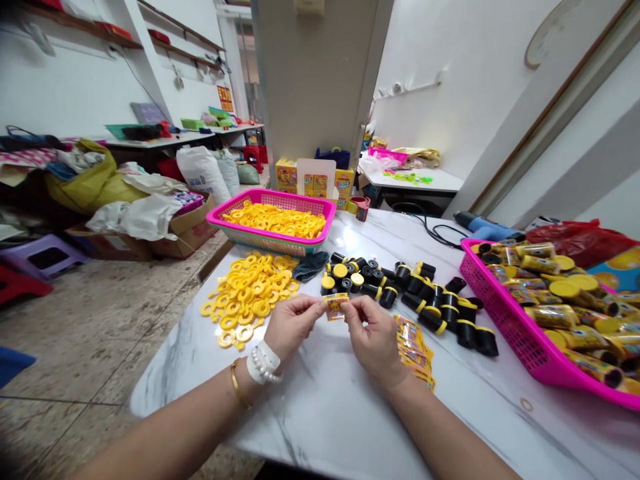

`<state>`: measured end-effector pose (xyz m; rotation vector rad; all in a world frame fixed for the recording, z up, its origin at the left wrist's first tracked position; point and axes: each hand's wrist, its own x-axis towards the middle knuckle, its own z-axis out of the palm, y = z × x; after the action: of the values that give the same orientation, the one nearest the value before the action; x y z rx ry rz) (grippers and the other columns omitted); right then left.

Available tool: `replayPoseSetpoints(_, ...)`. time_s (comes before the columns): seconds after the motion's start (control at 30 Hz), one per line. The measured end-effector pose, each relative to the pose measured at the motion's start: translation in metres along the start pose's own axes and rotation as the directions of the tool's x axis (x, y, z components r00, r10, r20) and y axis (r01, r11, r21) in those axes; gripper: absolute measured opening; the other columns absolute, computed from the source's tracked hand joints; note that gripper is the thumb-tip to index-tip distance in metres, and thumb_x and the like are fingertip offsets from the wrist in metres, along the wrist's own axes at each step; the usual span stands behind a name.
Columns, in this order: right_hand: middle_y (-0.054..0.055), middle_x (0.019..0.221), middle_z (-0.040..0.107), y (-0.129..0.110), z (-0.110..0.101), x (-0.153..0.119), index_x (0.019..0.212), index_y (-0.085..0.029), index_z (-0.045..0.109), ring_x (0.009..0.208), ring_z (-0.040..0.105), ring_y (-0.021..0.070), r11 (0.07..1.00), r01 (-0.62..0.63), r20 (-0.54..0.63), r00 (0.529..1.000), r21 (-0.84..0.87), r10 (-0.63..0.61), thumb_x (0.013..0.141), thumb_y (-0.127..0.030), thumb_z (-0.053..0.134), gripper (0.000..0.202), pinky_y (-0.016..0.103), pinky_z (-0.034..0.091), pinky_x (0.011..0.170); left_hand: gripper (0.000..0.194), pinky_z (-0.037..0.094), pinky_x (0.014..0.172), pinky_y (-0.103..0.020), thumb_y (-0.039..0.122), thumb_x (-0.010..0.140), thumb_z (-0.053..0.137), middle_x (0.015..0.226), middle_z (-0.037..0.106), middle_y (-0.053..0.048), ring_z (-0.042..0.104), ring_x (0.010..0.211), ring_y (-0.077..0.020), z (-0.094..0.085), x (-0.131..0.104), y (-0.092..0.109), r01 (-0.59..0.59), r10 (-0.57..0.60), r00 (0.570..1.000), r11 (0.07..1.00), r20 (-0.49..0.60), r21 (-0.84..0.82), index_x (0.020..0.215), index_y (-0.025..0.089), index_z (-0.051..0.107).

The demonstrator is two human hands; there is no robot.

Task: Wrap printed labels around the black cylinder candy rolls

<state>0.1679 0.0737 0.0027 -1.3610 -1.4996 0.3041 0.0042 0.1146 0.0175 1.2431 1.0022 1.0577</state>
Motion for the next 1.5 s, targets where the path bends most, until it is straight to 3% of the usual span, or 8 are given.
replayPoseSetpoints(0.3,0.001,0.069,0.064,-0.002,-0.001,0.004,0.08,-0.021,0.066,0.062,0.058,0.0146,0.994,0.098,0.096,0.991,-0.047,-0.093,0.097,-0.036,0.053,0.027,0.027,0.046,0.06,0.038,0.019,0.039,-0.02,0.045,0.063,0.081,0.054,0.057,0.001,0.04,0.04,-0.0048,0.0,-0.001,0.009,0.271,-0.253,0.96,0.944,0.118,-0.187,0.075,0.012,0.068)
replayPoseSetpoints(0.43,0.005,0.083,0.07,0.006,-0.01,0.012,0.096,-0.02,0.071,0.068,0.062,0.0169,0.949,0.15,0.028,0.989,-0.277,-0.148,0.097,-0.042,0.052,0.029,0.029,0.047,0.066,0.036,0.015,0.035,-0.019,0.041,0.064,0.081,0.065,0.065,-0.002,0.043,0.036,-0.0039,-0.004,0.008,0.008,0.331,-0.321,0.944,0.905,0.08,-0.268,0.072,0.014,0.06)
replayPoseSetpoints(0.6,0.006,0.094,0.07,0.015,0.001,0.01,0.116,-0.025,0.068,0.076,0.066,0.0196,0.787,0.192,0.192,0.977,-0.587,-0.095,0.094,-0.048,0.057,0.035,0.029,0.044,0.064,0.033,0.013,0.035,-0.017,0.035,0.065,0.081,0.073,0.067,-0.004,0.045,0.039,-0.0028,-0.012,0.015,0.007,0.32,-0.294,0.947,0.904,0.132,-0.285,0.082,0.01,0.068)
replayPoseSetpoints(0.9,0.006,0.102,0.07,0.013,0.01,0.012,0.109,-0.022,0.062,0.095,0.065,0.0249,0.77,0.198,0.278,0.96,-0.607,-0.028,0.087,-0.025,0.063,0.023,0.033,0.047,0.073,0.016,0.015,0.034,-0.01,0.018,0.069,0.079,0.072,0.065,-0.003,0.036,0.041,0.0012,-0.017,0.025,0.007,0.441,-0.415,0.896,0.781,0.159,-0.442,0.075,0.008,0.068)
replayPoseSetpoints(1.17,0.008,0.099,0.068,0.022,0.007,0.017,0.103,-0.018,0.068,0.085,0.066,0.0217,0.892,0.099,0.242,0.97,-0.442,0.012,0.081,-0.028,0.065,0.024,0.034,0.05,0.075,0.008,0.016,0.033,-0.009,0.014,0.077,0.072,0.075,0.067,-0.005,0.036,0.041,0.0016,-0.018,0.029,0.003,0.466,-0.417,0.885,0.765,0.209,-0.446,0.079,0.007,0.069)
replayPoseSetpoints(1.3,0.005,0.085,0.07,0.019,-0.01,0.023,0.101,-0.018,0.069,0.072,0.065,0.0186,0.985,-0.145,0.226,0.961,-0.091,0.162,0.076,-0.034,0.071,0.029,0.034,0.052,0.068,0.007,0.015,0.033,-0.009,0.014,0.08,0.069,0.079,0.068,-0.006,0.034,0.041,0.0016,-0.016,0.03,-0.001,0.478,-0.427,0.878,0.749,0.218,-0.458,0.083,0.008,0.071)
replayPoseSetpoints(1.4,0.004,0.078,0.072,0.016,-0.016,0.026,0.107,-0.017,0.068,0.07,0.069,0.0194,0.869,-0.4,0.324,0.896,0.291,0.304,0.074,-0.041,0.076,0.042,0.036,0.056,0.07,0.005,0.013,0.032,-0.01,0.012,0.08,0.068,0.078,0.068,-0.006,0.034,0.041,0.0016,-0.013,0.03,-0.002,0.515,-0.459,0.856,0.718,0.239,-0.468,0.083,0.008,0.07)
replayPoseSetpoints(1.5,0.005,0.079,0.074,0.013,-0.014,0.025,0.107,-0.016,0.07,0.071,0.069,0.0196,0.802,-0.454,0.396,0.868,0.388,0.299,0.07,-0.04,0.08,0.045,0.039,0.057,0.074,0.005,0.013,0.033,-0.009,0.011,0.081,0.068,0.077,0.066,-0.005,0.035,0.041,0.0015,-0.011,0.029,-0.003,0.527,-0.459,0.849,0.697,0.263,-0.486,0.085,0.007,0.068)
